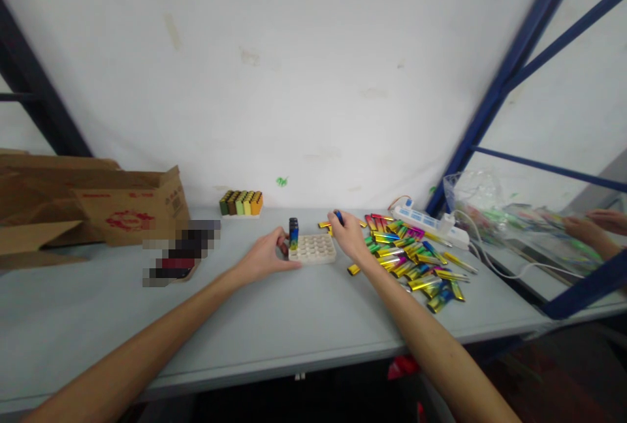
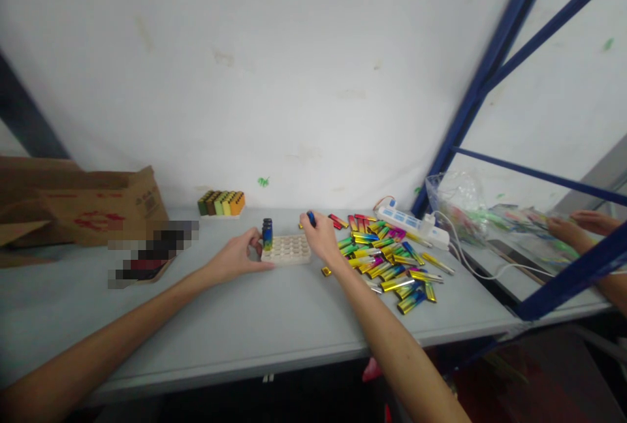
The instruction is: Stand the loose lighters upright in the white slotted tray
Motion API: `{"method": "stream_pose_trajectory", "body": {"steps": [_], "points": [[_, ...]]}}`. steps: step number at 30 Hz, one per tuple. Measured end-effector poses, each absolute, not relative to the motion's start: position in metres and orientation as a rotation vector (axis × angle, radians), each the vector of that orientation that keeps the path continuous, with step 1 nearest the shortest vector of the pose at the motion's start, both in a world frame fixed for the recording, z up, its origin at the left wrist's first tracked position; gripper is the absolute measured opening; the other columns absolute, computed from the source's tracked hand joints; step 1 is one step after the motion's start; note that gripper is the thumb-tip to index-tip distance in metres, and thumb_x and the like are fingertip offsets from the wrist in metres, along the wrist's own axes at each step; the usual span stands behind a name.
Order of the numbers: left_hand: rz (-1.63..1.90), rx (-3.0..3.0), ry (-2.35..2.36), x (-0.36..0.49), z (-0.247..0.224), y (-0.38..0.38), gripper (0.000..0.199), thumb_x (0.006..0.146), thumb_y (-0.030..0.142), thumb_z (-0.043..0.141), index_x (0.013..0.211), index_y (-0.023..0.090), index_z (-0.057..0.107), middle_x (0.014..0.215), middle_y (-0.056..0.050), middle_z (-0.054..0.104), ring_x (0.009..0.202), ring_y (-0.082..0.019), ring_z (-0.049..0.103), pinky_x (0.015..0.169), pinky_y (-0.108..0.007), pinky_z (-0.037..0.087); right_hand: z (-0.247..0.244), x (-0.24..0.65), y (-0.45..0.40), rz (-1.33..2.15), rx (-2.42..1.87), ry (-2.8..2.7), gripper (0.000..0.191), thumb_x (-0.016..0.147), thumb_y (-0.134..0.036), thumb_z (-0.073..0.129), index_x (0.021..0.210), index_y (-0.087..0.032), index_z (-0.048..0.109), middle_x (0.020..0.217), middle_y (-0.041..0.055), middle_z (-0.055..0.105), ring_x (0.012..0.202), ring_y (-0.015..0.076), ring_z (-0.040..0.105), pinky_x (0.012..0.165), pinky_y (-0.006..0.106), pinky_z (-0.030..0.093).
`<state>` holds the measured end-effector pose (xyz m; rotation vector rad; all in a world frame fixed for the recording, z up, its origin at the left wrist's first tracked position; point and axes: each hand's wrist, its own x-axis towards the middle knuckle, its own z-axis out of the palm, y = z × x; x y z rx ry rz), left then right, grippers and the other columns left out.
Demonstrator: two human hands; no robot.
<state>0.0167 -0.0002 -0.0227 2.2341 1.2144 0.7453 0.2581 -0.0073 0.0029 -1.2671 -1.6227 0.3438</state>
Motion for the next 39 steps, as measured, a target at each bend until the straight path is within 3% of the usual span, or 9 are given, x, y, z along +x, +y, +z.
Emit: {"method": "stream_pose_trajectory", "body": {"steps": [3, 7, 11, 17, 23, 31, 39], "points": [[0.758, 2.231, 1.212, 0.016, -0.024, 0.001, 0.057, 0.062, 0.057, 0.083, 0.086, 0.025, 0.042, 0.086, 0.001, 0.068, 0.076, -0.021, 0.063, 0.069, -0.030, 0.044, 0.002, 0.256, -0.011, 0.368, -1.206, -1.661, 0.041, 0.095, -0.058, 0.047, 0.079, -0.021, 0.050, 0.065, -0.0055, 0.047, 0.063, 0.0130, 0.046, 0.061, 0.025, 0.034], [0.772, 2.251, 1.195, 0.016, -0.027, 0.003, 0.057, 0.061, 0.058, 0.083, 0.085, 0.025, 0.044, 0.084, 0.001, 0.067, 0.075, -0.020, 0.062, 0.068, -0.029, 0.043, -0.001, 0.249, -0.016, 0.466, -1.090, -1.760, 0.032, 0.102, -0.052, 0.042, 0.105, -0.021, 0.053, 0.079, -0.0023, 0.058, 0.067, 0.0138, 0.054, 0.066, 0.027, 0.043], [0.808, 2.243, 1.184, 0.016, -0.027, 0.002, 0.056, 0.059, 0.058, 0.084, 0.083, 0.024, 0.045, 0.082, 0.002, 0.067, 0.076, -0.020, 0.061, 0.069, -0.029, 0.043, 0.001, 0.242, -0.019, 0.289, -0.984, -1.830, 0.032, 0.100, -0.049, 0.050, 0.101, -0.020, 0.063, 0.098, 0.0067, 0.062, 0.087, 0.0181, 0.059, 0.076, 0.031, 0.048], [0.794, 2.235, 1.208, 0.017, -0.025, 0.000, 0.055, 0.058, 0.057, 0.084, 0.080, 0.025, 0.046, 0.080, 0.003, 0.067, 0.074, -0.020, 0.060, 0.067, -0.029, 0.041, 0.005, 0.237, -0.027, 0.363, -1.048, -1.947, 0.033, 0.101, -0.046, 0.051, 0.088, -0.018, 0.064, 0.066, -0.0027, 0.056, 0.060, 0.0132, 0.052, 0.059, 0.025, 0.036], [0.816, 2.228, 1.235, 0.018, -0.026, 0.000, 0.054, 0.057, 0.055, 0.085, 0.080, 0.025, 0.047, 0.078, 0.004, 0.066, 0.073, -0.019, 0.058, 0.067, -0.028, 0.040, -0.002, 0.231, -0.024, 0.351, -1.099, -2.033, 0.024, 0.101, -0.039, 0.055, 0.089, -0.019, 0.060, 0.075, 0.0011, 0.068, 0.067, 0.0148, 0.061, 0.062, 0.024, 0.038], [0.786, 2.260, 1.278, 0.018, -0.024, 0.000, 0.056, 0.056, 0.057, 0.084, 0.079, 0.024, 0.046, 0.077, 0.003, 0.063, 0.071, -0.018, 0.055, 0.064, -0.028, 0.037, 0.000, 0.231, -0.025, 0.206, -1.048, -2.253, 0.016, 0.103, -0.032, 0.054, 0.095, -0.019, 0.059, 0.080, 0.0034, 0.068, 0.070, 0.0157, 0.059, 0.066, 0.025, 0.038], [0.783, 2.300, 1.259, 0.018, -0.023, 0.001, 0.056, 0.058, 0.059, 0.081, 0.079, 0.024, 0.043, 0.074, 0.005, 0.060, 0.067, -0.016, 0.052, 0.062, -0.028, 0.037, -0.004, 0.223, -0.020, 0.177, -0.976, -2.291, 0.012, 0.102, -0.030, 0.055, 0.105, -0.019, 0.060, 0.096, 0.0084, 0.068, 0.088, 0.0197, 0.063, 0.077, 0.028, 0.044]]}}
